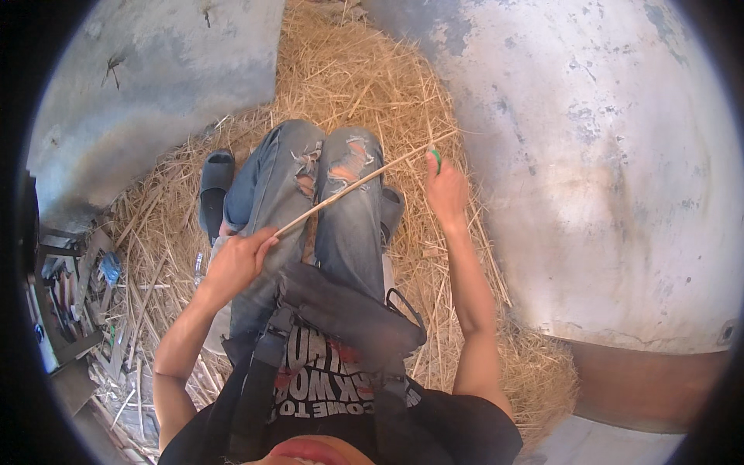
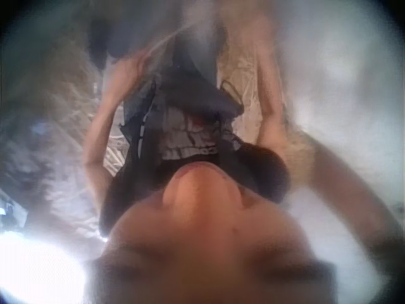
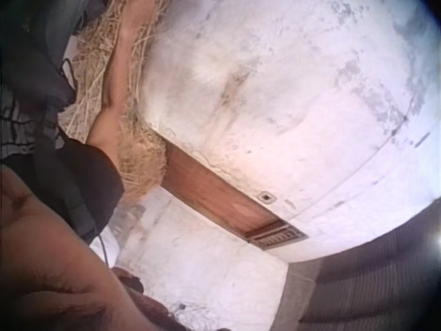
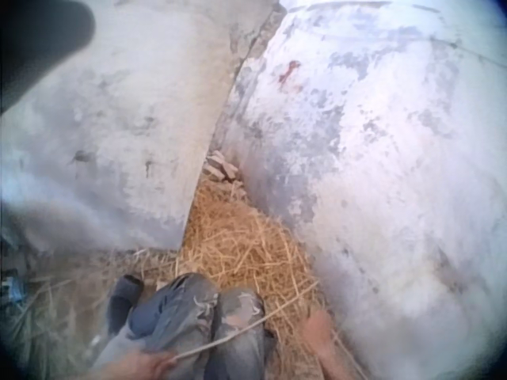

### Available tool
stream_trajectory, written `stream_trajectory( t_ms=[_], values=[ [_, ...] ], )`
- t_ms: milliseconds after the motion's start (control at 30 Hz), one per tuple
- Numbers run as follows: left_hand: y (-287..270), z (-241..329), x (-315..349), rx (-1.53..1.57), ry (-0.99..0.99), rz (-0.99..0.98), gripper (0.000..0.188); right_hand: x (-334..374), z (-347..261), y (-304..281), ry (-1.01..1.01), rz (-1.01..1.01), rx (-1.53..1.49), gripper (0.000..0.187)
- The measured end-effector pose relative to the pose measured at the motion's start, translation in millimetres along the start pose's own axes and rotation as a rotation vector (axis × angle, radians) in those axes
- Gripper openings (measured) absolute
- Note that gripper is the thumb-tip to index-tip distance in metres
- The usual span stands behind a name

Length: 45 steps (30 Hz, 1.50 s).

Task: The person uses a small green folding knife to shave thin strips from a wooden stick while sitting on a floor covered in straw.

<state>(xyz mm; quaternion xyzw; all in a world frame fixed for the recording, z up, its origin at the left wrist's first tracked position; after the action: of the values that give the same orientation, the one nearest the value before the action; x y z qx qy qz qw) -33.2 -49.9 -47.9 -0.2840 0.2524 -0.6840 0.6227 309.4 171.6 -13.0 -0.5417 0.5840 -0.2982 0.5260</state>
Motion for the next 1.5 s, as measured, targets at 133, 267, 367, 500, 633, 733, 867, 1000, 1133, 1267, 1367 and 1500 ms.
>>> stream_trajectory(
  t_ms=[133,267,367,500,633,733,867,1000,1133,1267,1367,1500],
  values=[
    [6,0,-8,0.034,0.003,0.014,0.023,52,-79,30,-0.217,-0.169,-0.064,0.063],
    [2,-11,3,0.067,0.030,0.004,0.023,12,-25,21,-0.027,-0.101,-0.001,0.064],
    [-6,-14,7,0.035,0.062,0.040,0.021,-7,14,-2,0.116,-0.069,-0.070,0.066],
    [1,-16,2,0.026,0.080,0.044,0.022,51,-81,29,-0.150,-0.246,-0.142,0.060],
    [-7,-24,12,0.069,0.097,0.036,0.021,19,-27,26,-0.148,-0.113,-0.064,0.057],
    [-26,-37,31,0.016,0.078,-0.002,0.020,-34,120,-37,0.385,-0.013,0.040,0.072],
    [-20,-56,44,0.051,0.004,-0.097,0.021,-26,139,-63,0.255,0.232,-0.254,0.075],
    [-8,-62,36,0.089,-0.010,-0.124,0.021,15,81,-6,0.205,0.005,-0.391,0.060],
    [-14,-54,33,0.073,-0.016,-0.118,0.020,40,-12,1,0.150,-0.173,-0.648,0.047],
    [-18,-45,34,0.016,0.047,-0.057,0.019,37,-28,-4,0.075,0.039,-0.587,0.043],
    [-13,-44,33,-0.019,0.050,-0.016,0.018,41,-22,17,0.168,0.009,-0.582,0.042],
    [-7,-39,27,-0.038,0.015,-0.034,0.019,37,-17,26,0.169,0.058,-0.601,0.041]
  ],
)
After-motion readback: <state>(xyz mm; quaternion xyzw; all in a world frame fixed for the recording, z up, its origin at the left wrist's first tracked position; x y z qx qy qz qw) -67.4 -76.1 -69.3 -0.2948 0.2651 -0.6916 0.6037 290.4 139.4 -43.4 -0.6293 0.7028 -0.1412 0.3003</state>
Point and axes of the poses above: each hand's wrist, its own x-axis away from the middle knuckle, its own y-axis out of the palm, z = x × y, the point moved 10 cm from there along -x, towards the middle knuckle, and after that the axes turned 5 degrees about -x, right-handed, at the moved point
